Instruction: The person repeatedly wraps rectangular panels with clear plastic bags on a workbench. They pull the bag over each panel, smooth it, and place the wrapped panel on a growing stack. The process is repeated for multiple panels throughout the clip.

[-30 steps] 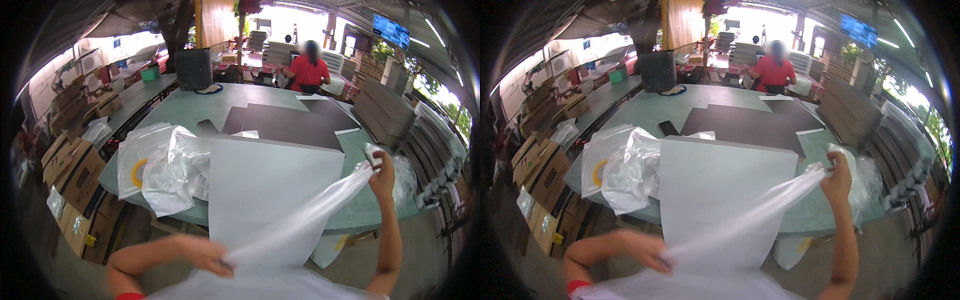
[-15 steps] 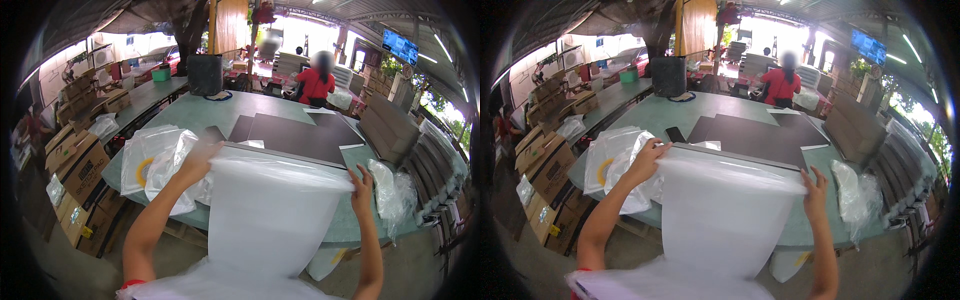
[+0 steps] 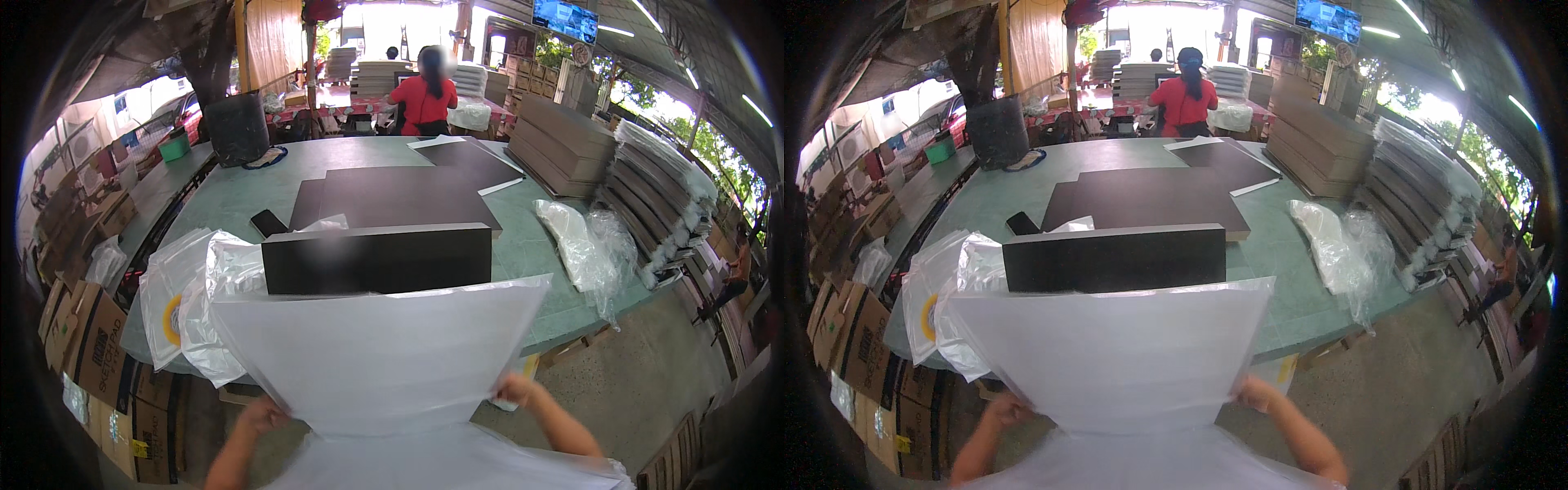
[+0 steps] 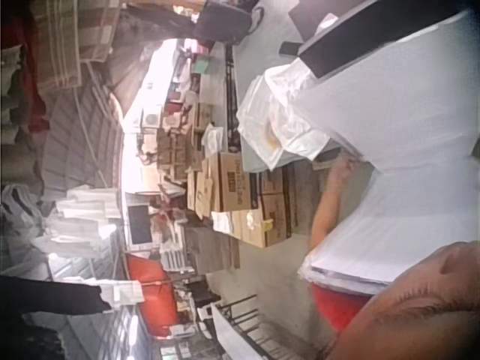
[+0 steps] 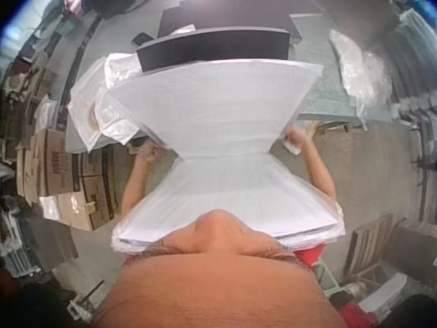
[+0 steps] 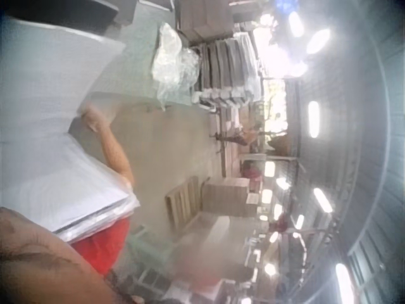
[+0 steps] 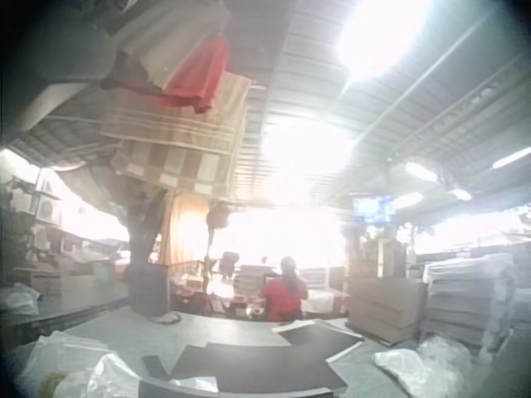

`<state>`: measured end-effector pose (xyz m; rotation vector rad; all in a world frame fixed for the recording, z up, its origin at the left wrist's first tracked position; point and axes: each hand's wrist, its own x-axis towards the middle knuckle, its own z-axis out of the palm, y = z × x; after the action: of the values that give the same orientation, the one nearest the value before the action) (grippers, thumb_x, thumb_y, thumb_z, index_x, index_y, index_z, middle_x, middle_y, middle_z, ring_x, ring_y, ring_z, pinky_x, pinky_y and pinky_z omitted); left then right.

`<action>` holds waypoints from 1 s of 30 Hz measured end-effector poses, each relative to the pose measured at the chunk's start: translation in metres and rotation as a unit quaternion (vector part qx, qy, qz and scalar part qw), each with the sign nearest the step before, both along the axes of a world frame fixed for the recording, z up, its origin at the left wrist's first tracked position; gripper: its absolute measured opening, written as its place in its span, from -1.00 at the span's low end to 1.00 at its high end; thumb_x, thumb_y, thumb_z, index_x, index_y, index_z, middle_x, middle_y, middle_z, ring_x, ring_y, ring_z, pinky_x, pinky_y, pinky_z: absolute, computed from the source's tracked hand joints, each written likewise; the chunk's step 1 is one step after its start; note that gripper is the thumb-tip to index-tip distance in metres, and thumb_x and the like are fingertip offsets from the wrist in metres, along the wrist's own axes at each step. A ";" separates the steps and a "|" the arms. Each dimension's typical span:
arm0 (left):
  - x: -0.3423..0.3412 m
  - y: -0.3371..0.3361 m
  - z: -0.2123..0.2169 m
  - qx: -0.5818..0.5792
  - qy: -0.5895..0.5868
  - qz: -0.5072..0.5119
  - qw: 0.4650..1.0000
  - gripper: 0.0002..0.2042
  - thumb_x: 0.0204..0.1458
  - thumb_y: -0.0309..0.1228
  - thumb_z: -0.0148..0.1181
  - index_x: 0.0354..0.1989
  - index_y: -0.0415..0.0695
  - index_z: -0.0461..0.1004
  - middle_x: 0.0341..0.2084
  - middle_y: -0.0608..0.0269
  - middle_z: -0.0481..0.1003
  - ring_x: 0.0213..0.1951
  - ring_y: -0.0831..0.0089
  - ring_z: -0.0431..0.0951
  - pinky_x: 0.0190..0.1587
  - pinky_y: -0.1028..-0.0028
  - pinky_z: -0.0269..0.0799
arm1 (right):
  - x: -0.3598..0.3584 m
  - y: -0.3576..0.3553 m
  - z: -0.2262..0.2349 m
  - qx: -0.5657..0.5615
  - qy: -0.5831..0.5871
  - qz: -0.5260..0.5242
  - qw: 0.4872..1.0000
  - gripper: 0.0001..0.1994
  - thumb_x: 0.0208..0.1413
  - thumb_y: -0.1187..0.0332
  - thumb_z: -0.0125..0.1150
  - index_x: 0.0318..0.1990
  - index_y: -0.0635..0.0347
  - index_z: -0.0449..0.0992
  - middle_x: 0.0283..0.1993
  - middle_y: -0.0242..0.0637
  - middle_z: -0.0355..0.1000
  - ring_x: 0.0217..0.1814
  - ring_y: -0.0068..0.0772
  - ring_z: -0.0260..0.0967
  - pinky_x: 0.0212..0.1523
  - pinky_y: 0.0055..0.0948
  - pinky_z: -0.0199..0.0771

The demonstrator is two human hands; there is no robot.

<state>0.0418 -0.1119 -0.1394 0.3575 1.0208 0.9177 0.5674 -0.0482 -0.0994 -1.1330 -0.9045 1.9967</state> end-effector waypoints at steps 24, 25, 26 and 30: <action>0.030 -0.031 0.145 0.315 0.134 -0.297 0.892 -0.59 -0.03 -0.22 0.01 -0.06 -0.21 0.23 -0.29 0.27 0.39 -0.29 0.54 0.37 -0.24 0.53 0.26 | -0.018 -0.021 0.105 0.169 -0.205 0.362 0.893 -0.63 0.02 0.15 -0.06 -0.08 0.19 0.34 -0.09 -0.18 0.31 0.01 -0.27 0.20 0.03 -0.35 0.14; 0.056 -0.036 0.177 0.367 0.043 -0.423 0.827 -0.57 -0.02 -0.21 -0.01 -0.02 -0.22 0.19 -0.20 0.21 0.34 -0.17 0.48 0.32 -0.13 0.51 0.18 | -0.045 -0.035 0.125 0.199 -0.053 0.424 0.882 -0.61 0.02 0.15 -0.05 -0.07 0.20 0.33 -0.02 -0.15 0.21 0.06 -0.18 0.10 0.05 -0.27 0.06; 0.078 -0.037 0.193 0.410 -0.050 -0.529 0.742 -0.54 -0.01 -0.21 -0.02 0.01 -0.22 0.16 -0.12 0.15 0.30 -0.06 0.43 0.27 -0.02 0.48 0.11 | -0.078 -0.051 0.140 0.222 0.103 0.478 0.844 -0.59 0.01 0.15 -0.04 -0.05 0.22 0.31 0.05 -0.13 0.11 0.11 -0.08 0.01 0.08 -0.19 -0.02; 0.132 -0.076 0.075 0.358 0.040 -0.585 0.727 -0.40 0.01 0.01 -0.21 0.13 -0.14 -0.02 0.14 0.05 -0.07 0.19 0.26 -0.14 0.16 0.31 -0.25 | -0.107 -0.064 0.083 0.156 0.115 0.674 0.712 -0.54 -0.04 0.20 0.01 0.04 0.15 0.21 0.18 -0.01 -0.08 0.18 0.14 -0.12 0.08 -0.06 -0.03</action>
<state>0.1741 -0.1878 -0.0645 1.5074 0.2742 0.0518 0.4605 -0.1126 -0.0166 0.2269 -2.1945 2.7008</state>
